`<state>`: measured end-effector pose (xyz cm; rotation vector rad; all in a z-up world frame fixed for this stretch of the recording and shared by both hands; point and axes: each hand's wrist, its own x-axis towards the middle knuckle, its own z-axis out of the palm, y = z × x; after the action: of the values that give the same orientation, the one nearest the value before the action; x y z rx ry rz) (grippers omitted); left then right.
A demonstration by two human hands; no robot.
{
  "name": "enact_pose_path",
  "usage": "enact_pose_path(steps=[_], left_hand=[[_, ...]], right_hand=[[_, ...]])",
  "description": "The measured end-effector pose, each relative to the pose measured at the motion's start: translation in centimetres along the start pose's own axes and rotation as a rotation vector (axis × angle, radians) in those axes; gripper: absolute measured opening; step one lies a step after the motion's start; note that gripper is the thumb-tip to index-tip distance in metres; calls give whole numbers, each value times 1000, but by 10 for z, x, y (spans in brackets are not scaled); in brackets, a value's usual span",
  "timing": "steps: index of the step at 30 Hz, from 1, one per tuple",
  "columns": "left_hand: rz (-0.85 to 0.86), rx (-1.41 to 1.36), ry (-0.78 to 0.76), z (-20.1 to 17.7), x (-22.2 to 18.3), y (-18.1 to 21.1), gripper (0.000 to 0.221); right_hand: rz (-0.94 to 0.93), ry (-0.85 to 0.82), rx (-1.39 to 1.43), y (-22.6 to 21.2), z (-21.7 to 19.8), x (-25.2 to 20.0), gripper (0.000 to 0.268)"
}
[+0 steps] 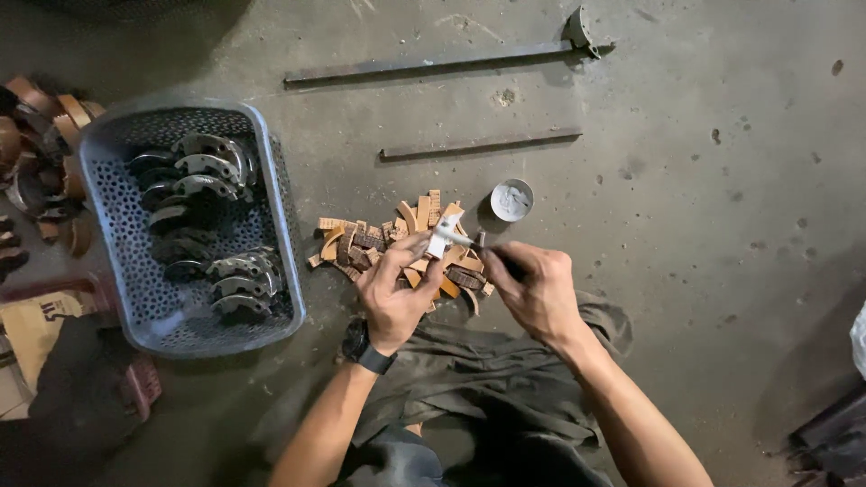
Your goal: Applying white adhesive paste to metal brake shoe parts using a small spatula.
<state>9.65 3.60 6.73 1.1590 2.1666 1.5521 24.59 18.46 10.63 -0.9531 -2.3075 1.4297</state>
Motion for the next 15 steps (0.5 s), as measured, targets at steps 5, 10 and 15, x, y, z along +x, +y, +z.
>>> enact_pose_path(steps=[5, 10, 15], left_hand=[[-5, -65, -59, 4, 2, 0, 28], [-161, -59, -62, 17, 8, -22, 26], [-353, -50, -160, 37, 120, -57, 22]], right_hand=[[61, 64, 17, 17, 1, 9, 17], [453, 192, 209, 50, -12, 18, 17], [486, 219, 207, 77, -17, 8, 16]])
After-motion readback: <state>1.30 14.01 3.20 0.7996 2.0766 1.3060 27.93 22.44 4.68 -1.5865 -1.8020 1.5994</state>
